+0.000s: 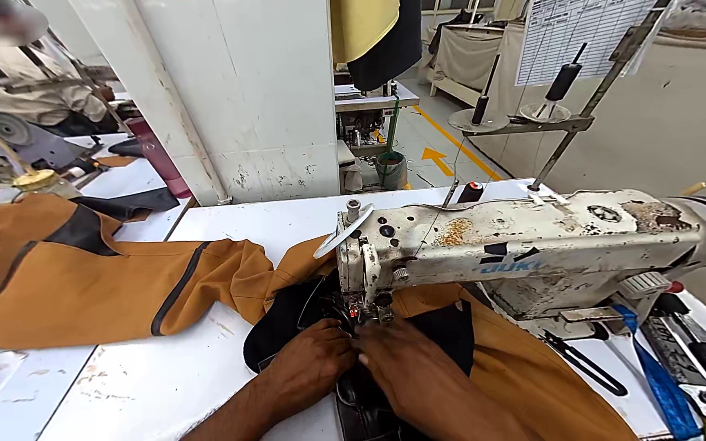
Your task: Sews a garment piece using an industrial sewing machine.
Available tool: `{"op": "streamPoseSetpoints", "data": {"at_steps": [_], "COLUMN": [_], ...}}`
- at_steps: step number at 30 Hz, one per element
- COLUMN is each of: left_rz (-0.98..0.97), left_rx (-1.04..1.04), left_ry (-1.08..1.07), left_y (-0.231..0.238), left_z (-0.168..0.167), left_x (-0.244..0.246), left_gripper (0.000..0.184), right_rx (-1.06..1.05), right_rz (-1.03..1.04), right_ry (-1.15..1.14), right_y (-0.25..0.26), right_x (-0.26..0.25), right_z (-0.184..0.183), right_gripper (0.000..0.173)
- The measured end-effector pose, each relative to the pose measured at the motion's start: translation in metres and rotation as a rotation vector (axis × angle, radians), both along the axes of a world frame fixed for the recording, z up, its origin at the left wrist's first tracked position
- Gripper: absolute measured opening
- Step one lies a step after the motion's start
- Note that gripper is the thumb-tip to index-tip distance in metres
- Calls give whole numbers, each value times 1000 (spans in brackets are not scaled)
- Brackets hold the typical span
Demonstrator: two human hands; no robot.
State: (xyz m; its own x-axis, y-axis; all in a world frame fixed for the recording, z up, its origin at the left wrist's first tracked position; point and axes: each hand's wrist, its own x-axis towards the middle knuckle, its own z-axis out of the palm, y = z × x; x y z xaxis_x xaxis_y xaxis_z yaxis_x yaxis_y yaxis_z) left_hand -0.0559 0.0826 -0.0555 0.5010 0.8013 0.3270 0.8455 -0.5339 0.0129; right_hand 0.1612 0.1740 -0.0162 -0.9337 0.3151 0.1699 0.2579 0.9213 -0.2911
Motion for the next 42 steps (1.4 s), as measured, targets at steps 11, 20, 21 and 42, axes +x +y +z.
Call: {"op": "streamPoseSetpoints", "data": {"at_steps": [11,20,21,42], "left_rz": [77,143,149,240], "left_rx": [-196,-224,-207,-163], "left_ry": [-63,-11,2,-128], "left_y": [-14,-16,-19,2], "left_z": [3,7,7,7], "left_x": [4,25,26,5], "left_gripper": [35,34,35,35], "right_rx": [321,241,301,207], "right_rz": [-323,-124,-82,119], "right_ry": [-223,-489,-375,-33], "right_y": [-10,35,31,32], "right_x": [3,-13,-11,4], "right_z": [-33,0,-5,-47], "right_gripper": [67,67,52,44]}}
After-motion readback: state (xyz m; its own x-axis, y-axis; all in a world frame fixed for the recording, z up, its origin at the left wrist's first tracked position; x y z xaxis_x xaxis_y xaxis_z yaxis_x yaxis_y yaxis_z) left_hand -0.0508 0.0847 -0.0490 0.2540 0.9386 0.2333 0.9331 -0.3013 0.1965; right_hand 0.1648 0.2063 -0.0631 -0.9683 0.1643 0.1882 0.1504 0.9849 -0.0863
